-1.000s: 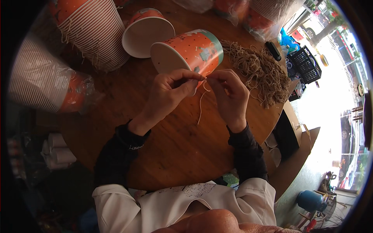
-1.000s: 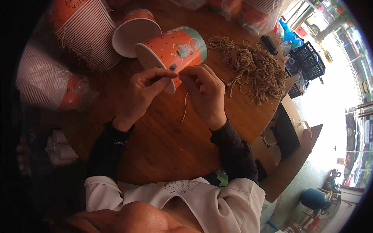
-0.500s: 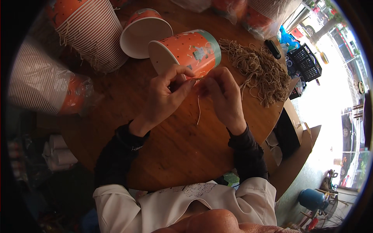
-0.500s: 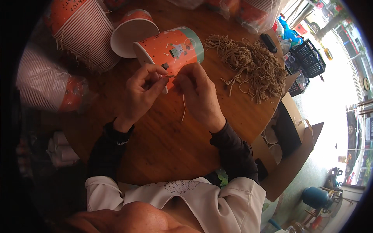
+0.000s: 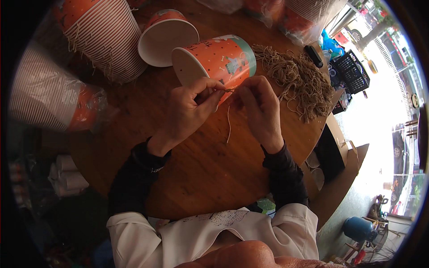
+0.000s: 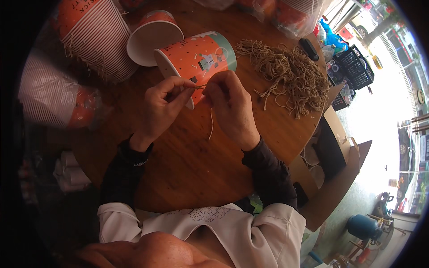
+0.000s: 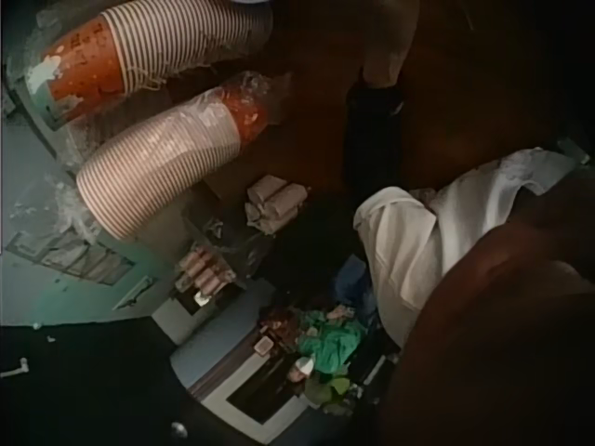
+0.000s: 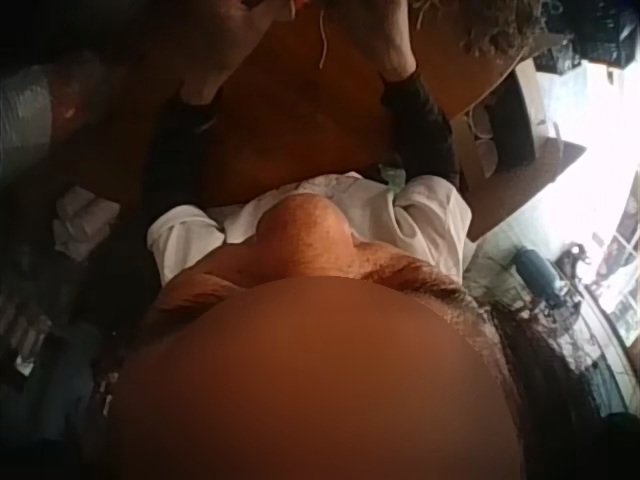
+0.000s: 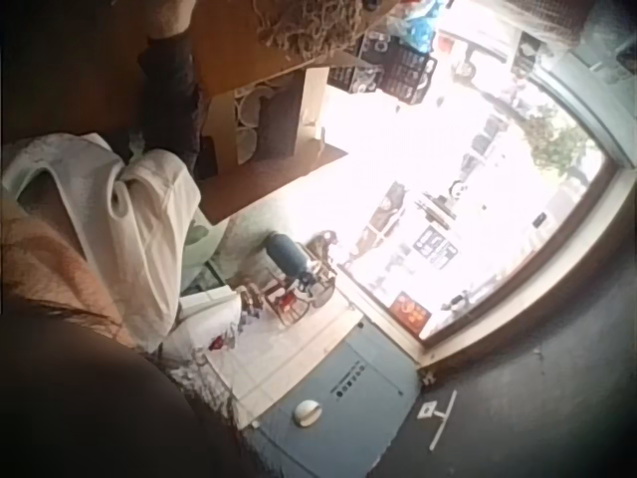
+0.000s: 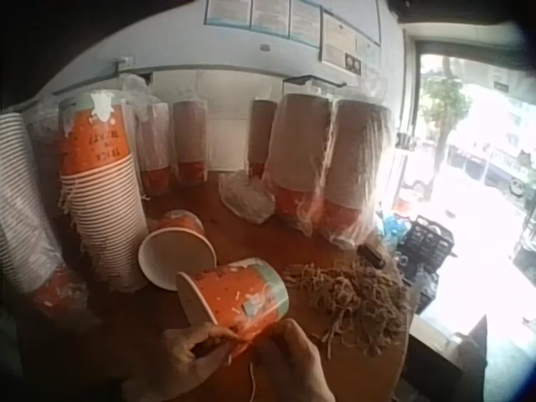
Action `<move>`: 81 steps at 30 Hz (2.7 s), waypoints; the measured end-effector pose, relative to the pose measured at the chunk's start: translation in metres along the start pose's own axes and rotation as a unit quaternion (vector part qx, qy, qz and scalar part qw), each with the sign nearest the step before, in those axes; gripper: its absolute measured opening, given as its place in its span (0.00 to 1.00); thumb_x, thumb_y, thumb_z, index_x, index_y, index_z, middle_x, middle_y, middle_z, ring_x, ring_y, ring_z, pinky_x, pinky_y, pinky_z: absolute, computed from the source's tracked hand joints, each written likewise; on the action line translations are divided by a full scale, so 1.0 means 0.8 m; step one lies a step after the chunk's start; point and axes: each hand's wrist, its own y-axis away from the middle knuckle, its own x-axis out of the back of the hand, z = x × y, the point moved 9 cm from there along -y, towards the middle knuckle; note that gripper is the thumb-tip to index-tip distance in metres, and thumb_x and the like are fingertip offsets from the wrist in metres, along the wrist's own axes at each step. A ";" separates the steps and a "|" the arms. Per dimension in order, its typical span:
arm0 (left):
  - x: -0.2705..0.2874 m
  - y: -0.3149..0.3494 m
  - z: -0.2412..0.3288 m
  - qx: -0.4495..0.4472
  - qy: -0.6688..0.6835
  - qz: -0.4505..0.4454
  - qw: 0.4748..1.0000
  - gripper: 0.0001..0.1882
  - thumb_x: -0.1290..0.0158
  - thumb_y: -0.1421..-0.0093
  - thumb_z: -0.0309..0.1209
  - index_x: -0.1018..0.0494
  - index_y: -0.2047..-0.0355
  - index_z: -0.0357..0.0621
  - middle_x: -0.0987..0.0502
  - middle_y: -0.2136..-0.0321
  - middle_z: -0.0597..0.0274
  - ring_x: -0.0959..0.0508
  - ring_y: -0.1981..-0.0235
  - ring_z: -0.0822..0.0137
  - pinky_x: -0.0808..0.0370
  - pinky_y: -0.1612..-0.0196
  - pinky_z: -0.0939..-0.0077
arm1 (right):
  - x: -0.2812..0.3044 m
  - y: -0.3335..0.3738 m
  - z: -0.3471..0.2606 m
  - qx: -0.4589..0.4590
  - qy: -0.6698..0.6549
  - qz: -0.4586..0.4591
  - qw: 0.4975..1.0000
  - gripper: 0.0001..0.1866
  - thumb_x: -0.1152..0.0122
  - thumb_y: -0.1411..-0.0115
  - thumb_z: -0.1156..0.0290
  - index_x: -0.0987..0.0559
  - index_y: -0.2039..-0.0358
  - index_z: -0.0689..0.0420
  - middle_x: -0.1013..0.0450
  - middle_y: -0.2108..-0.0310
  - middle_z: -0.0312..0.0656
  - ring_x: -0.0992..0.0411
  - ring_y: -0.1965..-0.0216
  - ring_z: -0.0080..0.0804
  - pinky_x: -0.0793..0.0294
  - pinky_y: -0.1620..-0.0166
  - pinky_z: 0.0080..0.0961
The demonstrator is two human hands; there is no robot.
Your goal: Attaching twine handles to paper buckets by threading them through pre-punched holes and tying knots.
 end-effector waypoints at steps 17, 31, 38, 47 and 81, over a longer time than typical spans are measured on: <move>-0.005 0.003 0.016 -0.125 -0.040 0.009 0.991 0.08 0.45 0.39 0.22 0.25 0.59 0.39 0.23 0.71 0.64 0.27 0.76 0.81 0.33 0.75 0.85 | 0.017 0.002 -0.018 0.083 0.080 0.085 0.990 0.02 0.52 0.33 0.77 0.33 0.62 0.61 0.25 0.70 0.45 0.21 0.67 0.32 0.23 0.66 0.26; -0.010 0.006 0.044 -0.220 -0.093 0.051 0.970 0.10 0.40 0.44 0.25 0.23 0.60 0.46 0.23 0.70 0.62 0.19 0.67 0.62 0.21 0.66 0.71 | -0.011 0.019 -0.056 0.211 0.225 0.040 0.950 0.04 0.47 0.38 0.80 0.30 0.62 0.59 0.26 0.73 0.46 0.24 0.72 0.41 0.27 0.70 0.29; -0.010 0.004 0.054 -0.256 -0.163 0.026 0.952 0.07 0.40 0.47 0.19 0.24 0.67 0.40 0.22 0.70 0.60 0.20 0.67 0.63 0.23 0.66 0.73 | -0.010 0.021 -0.059 0.180 0.246 0.016 0.952 0.06 0.45 0.39 0.80 0.30 0.62 0.59 0.27 0.75 0.46 0.25 0.74 0.42 0.27 0.71 0.30; -0.012 0.008 0.047 -0.306 -0.145 0.034 0.940 0.06 0.40 0.46 0.27 0.23 0.66 0.48 0.20 0.64 0.69 0.20 0.65 0.65 0.26 0.65 0.71 | 0.003 0.013 -0.040 0.021 0.019 -0.021 0.999 0.11 0.44 0.37 0.77 0.33 0.56 0.60 0.27 0.75 0.36 0.28 0.72 0.16 0.30 0.71 0.15; -0.022 -0.003 0.074 -0.056 0.009 -0.100 0.993 0.24 0.39 0.42 0.43 0.26 0.55 0.35 0.23 0.62 0.58 0.23 0.61 0.70 0.25 0.58 0.76 | -0.020 -0.051 -0.122 0.015 -0.439 -0.082 0.894 0.04 0.49 0.36 0.76 0.30 0.60 0.54 0.30 0.75 0.36 0.29 0.76 0.25 0.30 0.74 0.18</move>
